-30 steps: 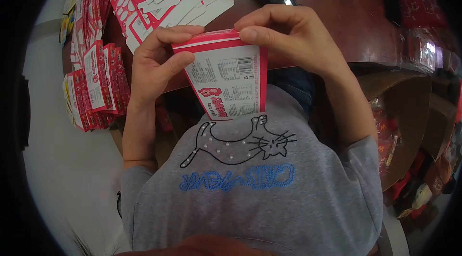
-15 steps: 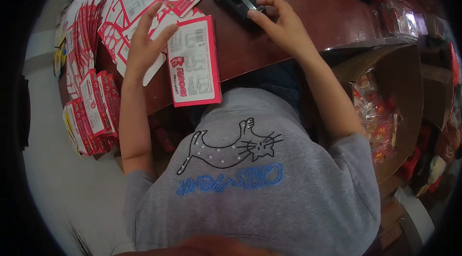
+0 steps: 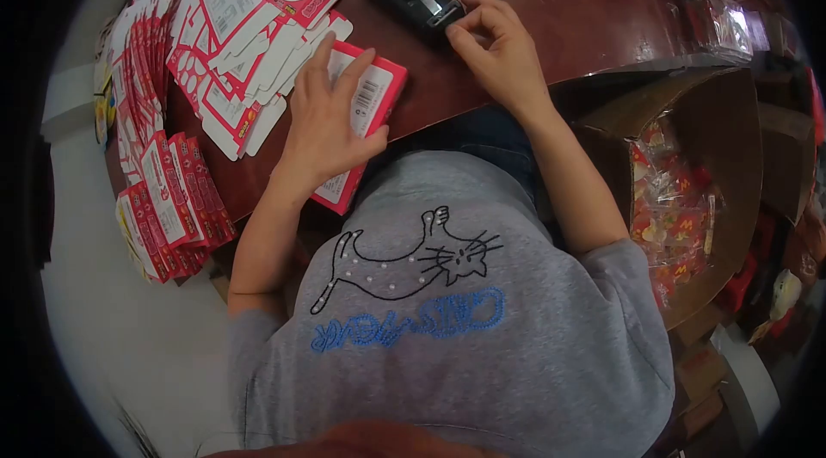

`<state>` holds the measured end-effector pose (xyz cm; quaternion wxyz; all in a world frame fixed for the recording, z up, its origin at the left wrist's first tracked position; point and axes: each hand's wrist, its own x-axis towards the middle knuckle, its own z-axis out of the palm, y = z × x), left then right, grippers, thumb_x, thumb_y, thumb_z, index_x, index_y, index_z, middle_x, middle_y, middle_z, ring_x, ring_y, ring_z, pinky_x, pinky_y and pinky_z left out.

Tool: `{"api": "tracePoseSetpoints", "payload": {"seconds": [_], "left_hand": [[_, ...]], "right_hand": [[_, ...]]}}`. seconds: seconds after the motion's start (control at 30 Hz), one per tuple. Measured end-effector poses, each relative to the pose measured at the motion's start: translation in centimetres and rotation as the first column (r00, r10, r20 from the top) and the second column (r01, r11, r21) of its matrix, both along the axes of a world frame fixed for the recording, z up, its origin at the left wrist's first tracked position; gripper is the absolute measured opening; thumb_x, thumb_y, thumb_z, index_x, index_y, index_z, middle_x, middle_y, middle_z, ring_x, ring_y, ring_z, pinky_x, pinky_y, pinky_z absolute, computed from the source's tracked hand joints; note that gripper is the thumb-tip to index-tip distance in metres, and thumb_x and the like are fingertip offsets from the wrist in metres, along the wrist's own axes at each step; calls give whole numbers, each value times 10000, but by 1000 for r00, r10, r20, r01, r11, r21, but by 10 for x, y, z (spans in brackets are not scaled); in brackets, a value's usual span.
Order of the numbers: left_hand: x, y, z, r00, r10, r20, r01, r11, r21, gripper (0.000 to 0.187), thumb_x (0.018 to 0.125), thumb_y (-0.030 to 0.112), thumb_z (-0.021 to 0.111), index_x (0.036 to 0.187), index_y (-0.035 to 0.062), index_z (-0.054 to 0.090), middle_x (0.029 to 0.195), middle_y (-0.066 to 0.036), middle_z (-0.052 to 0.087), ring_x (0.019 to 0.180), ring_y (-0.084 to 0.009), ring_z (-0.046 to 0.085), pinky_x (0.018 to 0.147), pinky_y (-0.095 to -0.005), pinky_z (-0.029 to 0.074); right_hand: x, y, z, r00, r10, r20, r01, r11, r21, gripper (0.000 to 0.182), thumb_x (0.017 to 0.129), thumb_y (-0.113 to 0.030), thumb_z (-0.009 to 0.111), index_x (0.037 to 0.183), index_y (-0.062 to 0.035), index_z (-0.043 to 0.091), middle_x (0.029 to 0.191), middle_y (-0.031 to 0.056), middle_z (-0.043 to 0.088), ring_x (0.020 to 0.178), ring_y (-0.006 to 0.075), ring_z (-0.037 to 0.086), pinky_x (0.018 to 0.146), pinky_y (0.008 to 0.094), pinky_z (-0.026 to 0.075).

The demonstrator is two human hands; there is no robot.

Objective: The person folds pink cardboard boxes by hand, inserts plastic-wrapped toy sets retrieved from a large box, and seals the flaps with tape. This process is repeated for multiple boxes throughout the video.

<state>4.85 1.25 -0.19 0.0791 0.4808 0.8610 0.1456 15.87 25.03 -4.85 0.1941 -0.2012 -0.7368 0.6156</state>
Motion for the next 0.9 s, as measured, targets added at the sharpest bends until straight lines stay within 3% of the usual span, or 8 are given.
{"api": "tracePoseSetpoints", "payload": {"seconds": [0.07,0.13,0.23,0.37,0.43,0.53,0.87,0.9], "left_hand": [[0,-3,2,988,-136,73,132,989,62,876,653,293,795,1463,184,482,1603,-236,196,1426,-466,267,1143,-561,306],[-3,-9,1,955,-261,143,243,961,132,861,639,286,799,1442,181,510,1611,-224,199,1432,-452,270,1147,-552,305],[-8,-22,-1,903,-410,126,405,912,63,859,611,296,825,1419,217,544,1628,-195,199,1432,-446,284,1149,-551,299],[-15,-26,0,908,-419,5,419,908,3,853,591,356,823,1404,335,562,1640,-145,207,1374,-423,354,1077,-555,353],[-16,-25,1,912,-409,27,409,912,-18,845,588,360,823,1395,361,569,1641,-139,208,1352,-414,371,1064,-550,366],[-16,-23,2,920,-388,53,389,921,-23,887,575,332,848,1415,342,562,1642,-150,204,1343,-412,386,1086,-541,366],[-18,-28,-2,917,-397,42,396,918,29,847,567,351,857,1354,227,573,1601,-140,284,1344,-418,384,1079,-542,365],[-18,-31,0,929,-364,66,359,930,75,838,579,354,863,1344,187,564,1587,-154,289,1343,-422,376,1080,-539,362]], "right_hand": [[8,0,-8,995,-62,73,55,994,95,144,898,-172,735,961,-44,722,1422,131,533,1192,196,606,880,294,509],[16,2,1,993,-113,22,85,852,516,120,899,-127,716,991,-49,718,1258,127,636,1013,218,695,810,297,545],[22,-7,21,975,221,9,-221,971,93,136,905,-83,686,1032,-41,704,1042,115,703,853,239,716,773,319,555],[8,-21,30,820,555,141,-573,798,186,313,973,-69,610,1285,-45,605,909,109,680,861,185,690,760,331,546],[0,-24,30,742,615,267,-667,718,198,354,989,-67,562,1339,-53,507,920,129,679,840,258,704,757,378,550],[-6,-27,30,720,596,355,-688,678,258,313,974,-140,570,1265,-77,471,974,162,704,884,375,688,730,451,546],[2,-34,26,846,283,451,-516,645,564,273,932,-214,662,1112,-74,512,871,100,721,781,364,697,651,436,548],[3,-31,30,942,170,289,-305,792,529,249,923,-214,683,1070,-72,541,852,94,713,749,327,698,647,410,546]]}}
